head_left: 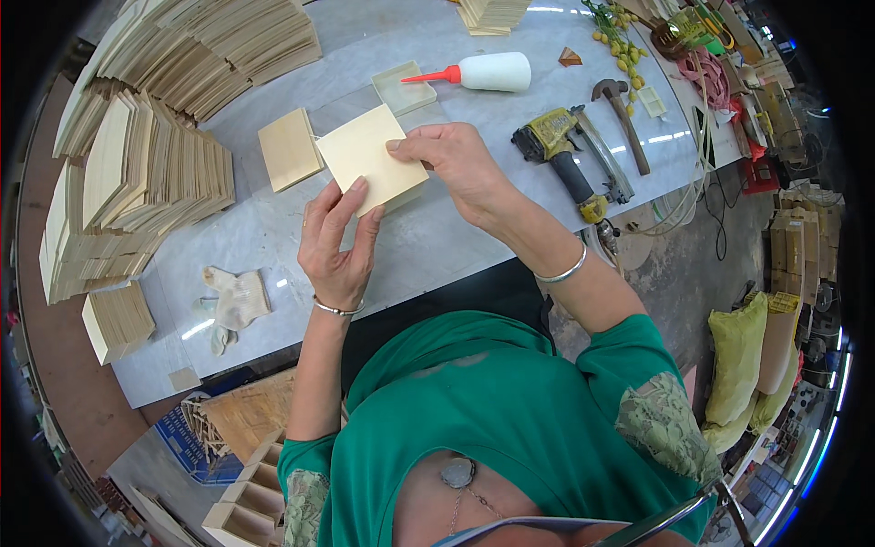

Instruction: Assembling small wooden houses or birdhouses using wood glue and a pneumatic nail gun.

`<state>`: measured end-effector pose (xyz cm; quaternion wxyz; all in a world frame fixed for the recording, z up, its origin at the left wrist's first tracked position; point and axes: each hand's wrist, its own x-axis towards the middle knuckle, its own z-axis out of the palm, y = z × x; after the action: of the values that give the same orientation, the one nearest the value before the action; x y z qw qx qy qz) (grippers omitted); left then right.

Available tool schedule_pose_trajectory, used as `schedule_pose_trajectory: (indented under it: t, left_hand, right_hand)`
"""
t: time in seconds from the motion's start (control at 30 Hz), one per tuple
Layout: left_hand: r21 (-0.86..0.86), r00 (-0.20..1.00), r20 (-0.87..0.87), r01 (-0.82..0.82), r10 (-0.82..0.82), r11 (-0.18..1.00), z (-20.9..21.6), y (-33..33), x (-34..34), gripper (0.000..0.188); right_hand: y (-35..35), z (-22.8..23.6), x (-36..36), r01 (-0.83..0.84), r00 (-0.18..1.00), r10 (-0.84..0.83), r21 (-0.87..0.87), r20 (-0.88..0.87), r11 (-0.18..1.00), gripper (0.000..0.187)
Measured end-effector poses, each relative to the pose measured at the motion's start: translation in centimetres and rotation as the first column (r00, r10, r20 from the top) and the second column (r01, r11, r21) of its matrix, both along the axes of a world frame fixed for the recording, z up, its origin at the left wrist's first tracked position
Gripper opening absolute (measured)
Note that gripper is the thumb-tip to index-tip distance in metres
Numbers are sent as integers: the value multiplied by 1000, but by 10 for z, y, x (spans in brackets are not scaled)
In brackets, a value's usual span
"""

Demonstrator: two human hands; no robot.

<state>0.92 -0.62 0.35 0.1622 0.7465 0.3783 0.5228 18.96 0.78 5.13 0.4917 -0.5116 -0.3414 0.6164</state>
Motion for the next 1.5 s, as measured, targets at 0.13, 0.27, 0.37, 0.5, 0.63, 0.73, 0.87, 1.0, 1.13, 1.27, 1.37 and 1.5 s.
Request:
schedule_pose_trajectory:
  t: [0.13, 0.27, 0.37, 0.5, 0.63, 0.73, 0.87, 1.0, 1.13, 1.27, 1.37, 1.5]
  left_hand:
    - [-114, 998, 53, 32, -26, 993, 0, 0, 1, 28]
    - [-97, 998, 61, 37, -31, 995, -1, 2, 0, 26]
    - [-95, 998, 61, 28, -22, 995, -2, 2, 1, 25]
    - [-80, 998, 68, 16, -11, 997, 1, 1, 4, 25]
    - [-102, 999, 52, 14, -8, 995, 3, 0, 5, 25]
    - [-97, 1000, 26, 14, -12, 995, 5, 0, 5, 25]
    - [-83, 1000, 8, 22, -22, 996, 6, 1, 4, 25]
    - [-63, 999, -16, 30, -31, 998, 8, 2, 4, 26]
    - [-98, 999, -23, 42, -44, 994, 5, 2, 1, 22]
    - [-101, 998, -33, 48, -52, 994, 5, 2, 2, 22]
    - [-99, 998, -34, 46, -50, 994, 6, 1, 2, 22]
    - [-84, 1000, -13, 26, -28, 996, 5, 3, 3, 26]
  right_hand:
    - [-5, -10, 5, 50, 998, -52, 88, 28, 995, 22]
    - [-21, -31, 19, 72, 955, -166, 350, 247, 934, 23]
    - [-37, -28, 17, 35, 838, -296, 497, 459, 867, 19]
    - [-44, -23, 11, -33, 775, -347, 581, 529, 813, 13]
    - [-43, -26, 9, -60, 691, -448, 663, 567, 746, 8]
    - [-43, -29, 8, -75, 649, -501, 703, 573, 707, 7]
    - [-42, -32, 8, -83, 622, -539, 732, 568, 676, 7]
    - [-44, -35, 7, -62, 629, -547, 737, 552, 673, 7]
    - [-43, -37, 5, -73, 604, -582, 765, 544, 640, 8]
    - [-44, -37, 5, -83, 583, -599, 774, 548, 628, 10]
    - [-46, -37, 4, -89, 584, -600, 777, 547, 623, 12]
    - [-47, -38, 2, -92, 577, -610, 786, 543, 612, 14]
